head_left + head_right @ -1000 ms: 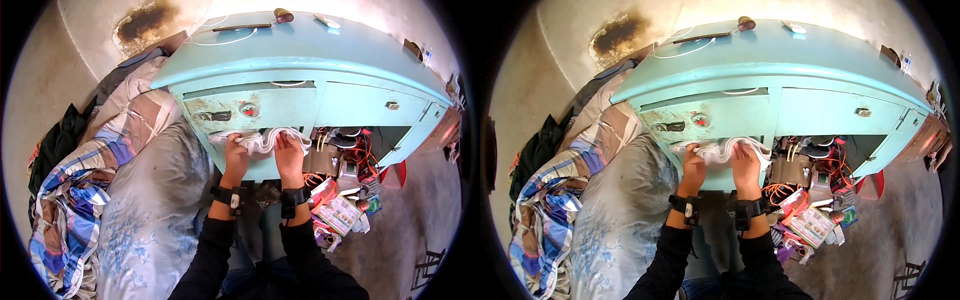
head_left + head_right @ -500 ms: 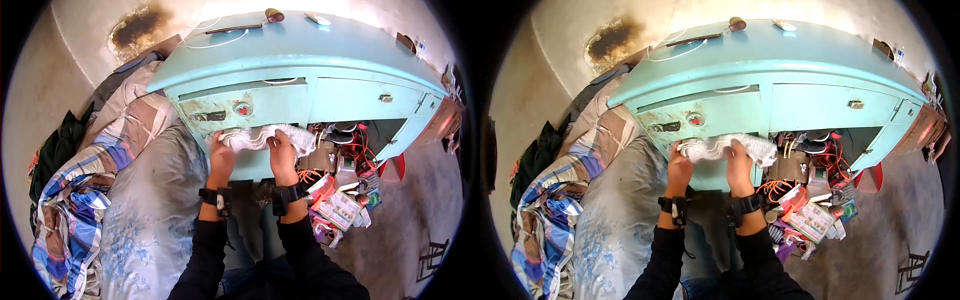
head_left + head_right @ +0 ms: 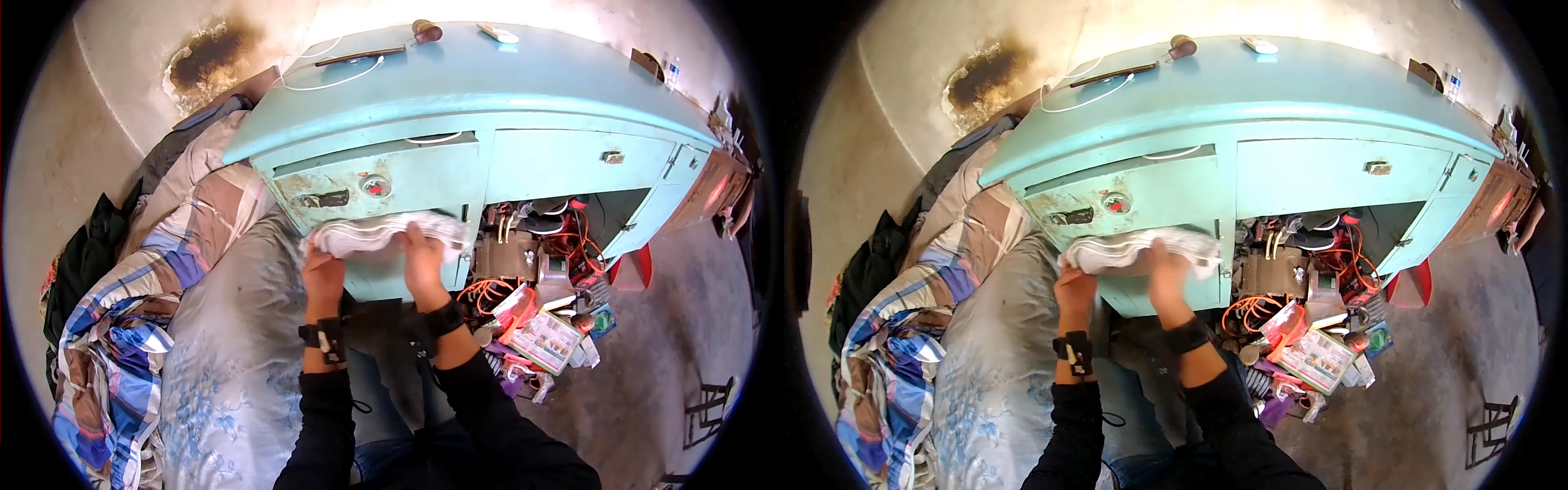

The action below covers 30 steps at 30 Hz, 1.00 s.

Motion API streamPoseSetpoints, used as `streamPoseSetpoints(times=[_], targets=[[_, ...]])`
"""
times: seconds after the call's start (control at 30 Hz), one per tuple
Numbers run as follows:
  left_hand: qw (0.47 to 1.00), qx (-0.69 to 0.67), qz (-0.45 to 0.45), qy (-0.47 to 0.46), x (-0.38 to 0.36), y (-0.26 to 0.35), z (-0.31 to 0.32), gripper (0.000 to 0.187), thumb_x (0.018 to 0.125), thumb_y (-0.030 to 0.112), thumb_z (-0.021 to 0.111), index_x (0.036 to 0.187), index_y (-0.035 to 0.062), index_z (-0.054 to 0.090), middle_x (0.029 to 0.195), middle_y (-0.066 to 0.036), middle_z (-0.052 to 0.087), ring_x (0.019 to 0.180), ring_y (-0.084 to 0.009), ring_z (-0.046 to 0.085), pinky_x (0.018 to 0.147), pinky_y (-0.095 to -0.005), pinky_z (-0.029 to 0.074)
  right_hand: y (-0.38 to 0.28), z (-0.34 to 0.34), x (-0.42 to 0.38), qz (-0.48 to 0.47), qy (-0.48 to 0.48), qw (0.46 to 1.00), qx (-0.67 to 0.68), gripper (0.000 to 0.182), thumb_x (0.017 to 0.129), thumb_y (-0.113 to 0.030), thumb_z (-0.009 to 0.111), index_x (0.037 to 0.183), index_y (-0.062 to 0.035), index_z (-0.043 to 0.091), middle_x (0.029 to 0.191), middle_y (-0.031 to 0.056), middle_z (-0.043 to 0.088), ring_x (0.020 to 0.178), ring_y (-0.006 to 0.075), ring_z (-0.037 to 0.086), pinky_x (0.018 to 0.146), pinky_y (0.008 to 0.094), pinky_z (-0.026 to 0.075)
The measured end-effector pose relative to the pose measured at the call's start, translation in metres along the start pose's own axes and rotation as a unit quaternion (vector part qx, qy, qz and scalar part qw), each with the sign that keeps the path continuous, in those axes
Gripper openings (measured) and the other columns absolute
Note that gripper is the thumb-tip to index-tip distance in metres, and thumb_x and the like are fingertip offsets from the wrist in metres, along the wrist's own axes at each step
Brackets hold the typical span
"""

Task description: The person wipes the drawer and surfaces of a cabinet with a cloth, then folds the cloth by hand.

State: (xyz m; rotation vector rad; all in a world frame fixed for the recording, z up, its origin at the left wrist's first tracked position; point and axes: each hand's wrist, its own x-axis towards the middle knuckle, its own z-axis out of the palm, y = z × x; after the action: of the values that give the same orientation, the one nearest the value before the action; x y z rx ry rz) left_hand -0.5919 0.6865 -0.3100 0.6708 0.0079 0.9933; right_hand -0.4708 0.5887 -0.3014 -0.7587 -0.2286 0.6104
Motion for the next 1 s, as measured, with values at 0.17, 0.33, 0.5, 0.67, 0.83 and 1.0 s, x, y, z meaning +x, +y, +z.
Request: streamPoseSetpoints(times=[0.17, 0.33, 0.5, 0.67, 0.83, 1.0], targets=[[0.998, 0.051, -0.044, -0.001, -0.001, -0.041, 0.026, 0.058, 0.056, -0.006, 0.039, 0.113, 0.0025, 0.031, 0.110, -0.012, 0.038, 0.106, -0.0268, 0.034, 0.092, -0.0375, 0.023, -0.019, 0.002, -0.007, -0.028, 0.025, 0.999, 0.005, 0.014, 0.078, -0.010, 0.048, 0.076, 0.0032, 0.050, 0.077, 0.0054, 0.051, 0.069, 0.0122, 0.048, 0.067, 0.0265, 0.041], [0.999, 0.026, -0.034, 0.001, -0.001, -0.035, 0.022, 0.056, 0.057, -0.007, 0.038, 0.112, 0.0016, 0.029, 0.108, -0.012, 0.040, 0.100, -0.0244, 0.038, 0.087, -0.0342, 0.029, 0.039, 0.008, 0.007, 0.004, 0.015, 0.999, -0.052, 0.021, 0.077, -0.017, 0.051, 0.075, 0.0035, 0.051, 0.074, 0.0056, 0.052, 0.067, 0.0121, 0.048, 0.060, 0.0252, 0.039], [0.999, 0.020, 0.027, 0.006, -0.010, -0.002, -0.011, 0.053, 0.059, -0.004, 0.040, 0.111, 0.0010, 0.033, 0.110, -0.013, 0.039, 0.104, -0.0259, 0.036, 0.090, -0.0388, 0.025, 0.034, 0.024, -0.017, 0.043, -0.075, 0.995, -0.048, 0.034, 0.078, -0.026, 0.048, 0.076, 0.0069, 0.054, 0.073, 0.0085, 0.055, 0.066, 0.0130, 0.050, 0.061, 0.0237, 0.040], [0.986, -0.148, 0.007, 0.081, -0.031, 0.034, -0.010, 0.051, 0.059, 0.004, 0.042, 0.110, 0.0064, 0.038, 0.114, -0.012, 0.039, 0.109, -0.0290, 0.032, 0.090, -0.0484, 0.021, 0.008, 0.012, -0.029, 0.047, -0.100, 0.992, 0.063, 0.028, 0.079, -0.020, 0.047, 0.088, 0.0055, 0.049, 0.082, 0.0087, 0.053, 0.069, 0.0142, 0.051, 0.062, 0.0254, 0.042], [0.992, -0.110, -0.013, 0.058, -0.019, 0.028, 0.027, 0.053, 0.057, 0.002, 0.041, 0.110, 0.0066, 0.038, 0.113, -0.011, 0.039, 0.107, -0.0289, 0.033, 0.089, -0.0464, 0.023, -0.013, 0.009, -0.012, 0.039, -0.026, 0.998, 0.046, 0.014, 0.077, -0.014, 0.050, 0.073, -0.0006, 0.050, 0.073, 0.0039, 0.051, 0.068, 0.0127, 0.049, 0.064, 0.0259, 0.039], [0.991, -0.078, -0.008, 0.106, -0.004, 0.005, 0.014, 0.048, 0.053, -0.003, 0.039, 0.100, 0.0072, 0.040, 0.103, -0.012, 0.044, 0.099, -0.0261, 0.039, 0.082, -0.0422, 0.031, -0.011, 0.001, 0.006, 0.028, -0.061, 0.994, 0.083, 0.008, 0.074, -0.008, 0.050, 0.075, -0.0002, 0.051, 0.072, 0.0035, 0.049, 0.065, 0.0135, 0.046, 0.061, 0.0250, 0.037]])
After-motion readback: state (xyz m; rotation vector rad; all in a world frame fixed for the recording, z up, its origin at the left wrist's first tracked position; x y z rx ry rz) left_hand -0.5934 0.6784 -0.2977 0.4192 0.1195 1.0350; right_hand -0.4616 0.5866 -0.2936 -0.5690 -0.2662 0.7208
